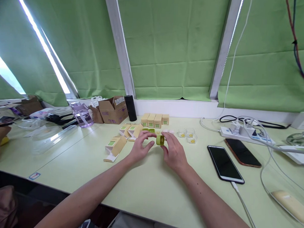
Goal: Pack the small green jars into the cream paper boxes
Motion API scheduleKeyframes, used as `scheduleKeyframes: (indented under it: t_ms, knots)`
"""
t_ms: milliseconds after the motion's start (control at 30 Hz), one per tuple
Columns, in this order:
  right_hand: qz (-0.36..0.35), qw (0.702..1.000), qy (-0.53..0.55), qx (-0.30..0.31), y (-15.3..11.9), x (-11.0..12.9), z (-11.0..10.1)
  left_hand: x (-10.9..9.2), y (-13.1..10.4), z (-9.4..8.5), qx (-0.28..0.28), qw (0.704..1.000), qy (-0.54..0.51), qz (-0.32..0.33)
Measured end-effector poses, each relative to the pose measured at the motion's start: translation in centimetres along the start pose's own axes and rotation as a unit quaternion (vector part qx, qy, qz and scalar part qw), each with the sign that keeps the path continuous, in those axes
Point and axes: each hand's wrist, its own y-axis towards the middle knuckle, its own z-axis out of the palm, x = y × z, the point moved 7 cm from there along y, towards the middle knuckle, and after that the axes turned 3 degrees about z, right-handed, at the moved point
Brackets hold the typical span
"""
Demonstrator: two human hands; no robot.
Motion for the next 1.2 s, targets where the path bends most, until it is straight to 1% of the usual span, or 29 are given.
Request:
scheduleKeyframes:
  t_ms: [100, 200, 367, 533, 767, 933, 1200]
  knots:
    - [0.014, 0.999, 0.029, -0.009, 0.0, -0.2, -0.1, 0.9, 0.0, 0.1, -0.004, 0.999, -0.003, -0.04]
    - [0.02, 0.998, 0.051, -0.018, 0.0, -0.3, -0.1, 1.6, 0.0, 0.4, -0.007, 0.998, -0.012, -0.061]
    - [0.028, 0.997, 0.065, -0.023, -0.2, -0.2, 0.1, 1.8, 0.0, 0.9, 0.004, 0.998, -0.023, -0.065]
    - [0.022, 0.997, 0.076, -0.007, -0.3, -0.1, 0.5, 1.7, 0.0, 1.2, 0.014, 0.997, -0.031, -0.063]
    - [0.011, 0.999, 0.048, 0.01, -0.4, -0.1, 0.8, 1.8, 0.0, 1.2, 0.023, 0.997, -0.033, -0.066]
    - [0.0, 0.999, 0.041, 0.008, -0.3, -0.1, 0.8, 1.9, 0.1, 1.2, 0.03, 0.995, -0.045, -0.08]
    - [0.013, 0.999, 0.052, 0.009, -0.2, -0.2, 0.9, 1.9, 0.1, 1.3, 0.037, 0.991, -0.061, -0.11]
